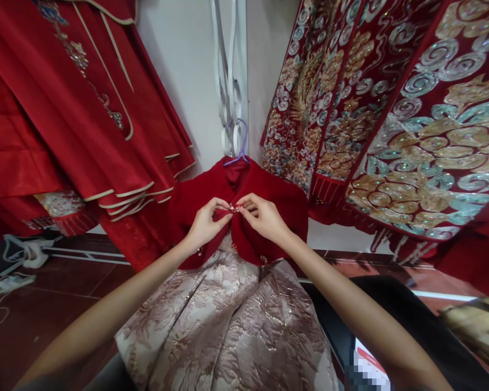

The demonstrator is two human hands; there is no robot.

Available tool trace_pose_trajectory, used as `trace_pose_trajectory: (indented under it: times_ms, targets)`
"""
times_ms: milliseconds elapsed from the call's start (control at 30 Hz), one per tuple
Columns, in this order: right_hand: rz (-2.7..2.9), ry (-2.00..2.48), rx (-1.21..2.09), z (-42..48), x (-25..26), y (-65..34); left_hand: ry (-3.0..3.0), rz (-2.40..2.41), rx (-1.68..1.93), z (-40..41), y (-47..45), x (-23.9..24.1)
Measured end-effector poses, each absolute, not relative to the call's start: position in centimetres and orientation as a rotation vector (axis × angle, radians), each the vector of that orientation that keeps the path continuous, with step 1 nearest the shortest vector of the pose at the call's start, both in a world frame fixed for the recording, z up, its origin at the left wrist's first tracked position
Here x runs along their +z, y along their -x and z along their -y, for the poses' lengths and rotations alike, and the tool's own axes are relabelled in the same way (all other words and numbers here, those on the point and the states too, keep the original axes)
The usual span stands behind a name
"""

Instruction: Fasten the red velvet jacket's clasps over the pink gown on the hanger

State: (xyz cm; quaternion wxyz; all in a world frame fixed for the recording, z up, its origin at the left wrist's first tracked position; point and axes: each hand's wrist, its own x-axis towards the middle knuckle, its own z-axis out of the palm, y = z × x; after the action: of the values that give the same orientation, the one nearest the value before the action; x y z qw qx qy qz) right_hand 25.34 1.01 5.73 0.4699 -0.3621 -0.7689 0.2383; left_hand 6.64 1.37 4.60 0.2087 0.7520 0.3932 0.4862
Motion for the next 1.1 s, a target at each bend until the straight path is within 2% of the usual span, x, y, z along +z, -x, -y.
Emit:
trace_pose_trajectory:
  times_ms: [333,1100]
  targets:
    - [1.849,0.901,0.423,-0.6,6.0,-24.7,-2.376,-1.255,1.276,-0.3,-7.0,6.1]
    - [1.899,0.815,0.628,-1.9,6.0,-26.5,-2.615,-1.335,0.984,-1.1,-8.6,8.3]
